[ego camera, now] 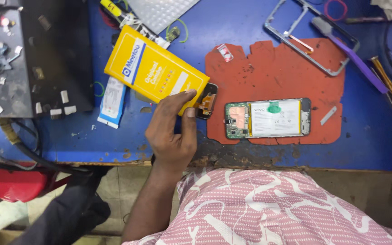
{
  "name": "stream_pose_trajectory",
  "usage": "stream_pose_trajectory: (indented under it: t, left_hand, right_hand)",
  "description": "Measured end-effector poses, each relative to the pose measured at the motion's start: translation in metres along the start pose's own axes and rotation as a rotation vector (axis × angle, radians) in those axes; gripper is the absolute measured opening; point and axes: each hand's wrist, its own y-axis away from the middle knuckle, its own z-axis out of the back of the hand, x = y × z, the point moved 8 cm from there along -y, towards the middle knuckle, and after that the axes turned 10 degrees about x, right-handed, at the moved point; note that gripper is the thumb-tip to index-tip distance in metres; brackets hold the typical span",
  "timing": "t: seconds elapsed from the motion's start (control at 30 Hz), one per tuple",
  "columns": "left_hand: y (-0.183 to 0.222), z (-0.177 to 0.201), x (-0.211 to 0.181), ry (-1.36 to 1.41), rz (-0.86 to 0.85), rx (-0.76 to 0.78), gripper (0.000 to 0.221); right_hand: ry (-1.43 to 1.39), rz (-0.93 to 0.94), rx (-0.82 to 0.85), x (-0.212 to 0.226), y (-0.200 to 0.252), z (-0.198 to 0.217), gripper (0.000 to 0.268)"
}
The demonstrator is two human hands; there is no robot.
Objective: The person disassembles a smartphone, removes the old battery, cleans the interior with a brush, and installs a new battery. They then reassemble the phone by placing the back cover and securing it.
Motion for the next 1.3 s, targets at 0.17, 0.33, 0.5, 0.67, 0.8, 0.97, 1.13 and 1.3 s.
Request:
stream_pose_trajectory:
  t: [0.17, 0.33, 0.5, 0.67, 0.8, 0.97, 1.13, 1.3]
  left_hand:
    - [-0.002, -0.003, 0.004, -0.111, 0.001, -0.006, 0.028]
    - [-0.001, 0.001, 0.011, -0.210, 0.066, -0.026, 0.035]
    - [-0.001, 0.008, 0.015, -0.231, 0.125, -0.013, 0.045]
    - [-0.011, 0.014, 0.009, -0.390, 0.123, 0.273, 0.068]
    - [-0.019, 0.026, 0.012, -0.516, 0.051, 0.452, 0.080]
    - [-0.022, 0.036, 0.023, -0.604, -0.021, 0.447, 0.070]
    - [-0.023, 0.067, 0.025, -0.424, -0.055, 0.138, 0.053]
    - [-0.009, 0.091, 0.026, -0.177, -0.083, -0.146, 0.039]
  right_hand:
    - [0.011, 0.048, 0.045, 0.007, -0.026, -0.012, 0.019]
    - [0.014, 0.032, 0.072, -0.010, -0.047, -0.025, 0.019]
    - [-0.052, 0.075, 0.076, -0.005, -0.060, -0.028, 0.019]
    - [-0.003, 0.273, 0.159, 0.066, -0.047, -0.013, 0.023]
    - [-0.200, 0.322, 0.258, 0.120, -0.043, -0.028, 0.055]
    - [-0.078, 0.378, 0.289, 0.163, -0.040, -0.052, 0.075]
    - [-0.047, 0.357, 0.206, 0.171, -0.039, -0.043, 0.067]
    - [-0.218, 0.067, 0.509, 0.124, -0.048, -0.052, 0.068]
